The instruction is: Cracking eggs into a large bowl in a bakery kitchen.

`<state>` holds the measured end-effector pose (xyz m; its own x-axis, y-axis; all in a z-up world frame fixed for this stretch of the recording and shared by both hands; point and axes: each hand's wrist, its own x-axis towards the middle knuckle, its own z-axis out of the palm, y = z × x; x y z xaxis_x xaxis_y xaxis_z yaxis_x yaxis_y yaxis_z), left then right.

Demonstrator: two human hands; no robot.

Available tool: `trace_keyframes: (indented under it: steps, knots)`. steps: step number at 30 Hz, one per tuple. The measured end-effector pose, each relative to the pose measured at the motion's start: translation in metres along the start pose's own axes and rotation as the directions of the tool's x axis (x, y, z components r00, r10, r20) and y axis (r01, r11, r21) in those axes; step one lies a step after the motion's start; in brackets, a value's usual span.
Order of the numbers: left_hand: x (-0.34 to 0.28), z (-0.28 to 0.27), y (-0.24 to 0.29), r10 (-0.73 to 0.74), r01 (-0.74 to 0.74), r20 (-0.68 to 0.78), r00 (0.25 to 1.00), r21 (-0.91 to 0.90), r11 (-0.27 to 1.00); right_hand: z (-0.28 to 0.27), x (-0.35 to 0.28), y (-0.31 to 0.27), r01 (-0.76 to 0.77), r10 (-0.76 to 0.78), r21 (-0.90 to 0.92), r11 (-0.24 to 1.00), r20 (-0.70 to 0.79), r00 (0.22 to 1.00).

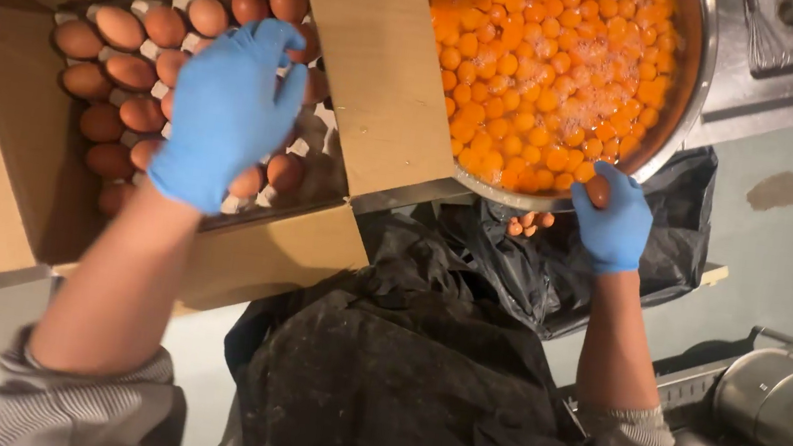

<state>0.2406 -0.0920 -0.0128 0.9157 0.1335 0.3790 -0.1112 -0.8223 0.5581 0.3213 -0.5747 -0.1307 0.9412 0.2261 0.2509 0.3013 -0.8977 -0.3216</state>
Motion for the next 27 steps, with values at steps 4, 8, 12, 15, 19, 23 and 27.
trace_keyframes:
  steps: [4, 8, 12, 15, 19, 23, 27]
  knots:
    - [-0.004, 0.033, -0.06, -0.066, -0.038, 0.261, 0.963, 0.375, 0.926, -0.016, 0.012, -0.018, 0.056, -0.042, 0.165, 0.985, -0.086, 0.995]
    - [-0.008, 0.068, -0.078, 0.012, -0.214, 0.331, 0.944, 0.583, 0.784, -0.007, 0.031, -0.022, 0.002, 0.015, 0.172, 0.985, -0.096, 0.995]
    - [-0.009, 0.08, -0.084, 0.039, -0.312, 0.373, 0.927, 0.711, 0.631, 0.007, 0.055, -0.025, 0.056, -0.05, 0.058, 0.997, -0.092, 0.994]
    - [-0.008, 0.069, -0.074, 0.1, -0.383, 0.396, 0.913, 0.745, 0.546, 0.009, 0.06, -0.027, 0.081, -0.082, -0.039, 0.996, -0.018, 0.996]
    - [-0.005, 0.028, -0.057, 0.061, -0.2, 0.325, 0.944, 0.414, 0.888, -0.019, 0.049, -0.002, -0.013, 0.018, 0.042, 0.999, -0.101, 0.995]
    - [-0.013, -0.011, -0.026, 0.045, -0.06, 0.152, 0.987, 0.096, 0.994, -0.043, 0.005, 0.043, -0.117, 0.172, 0.228, 0.967, -0.238, 0.956]
    - [-0.017, -0.018, 0.037, -0.079, 0.092, 0.079, 0.994, -0.178, 0.98, -0.065, -0.009, 0.019, -0.22, 0.215, -0.147, 0.964, -0.045, 0.976]
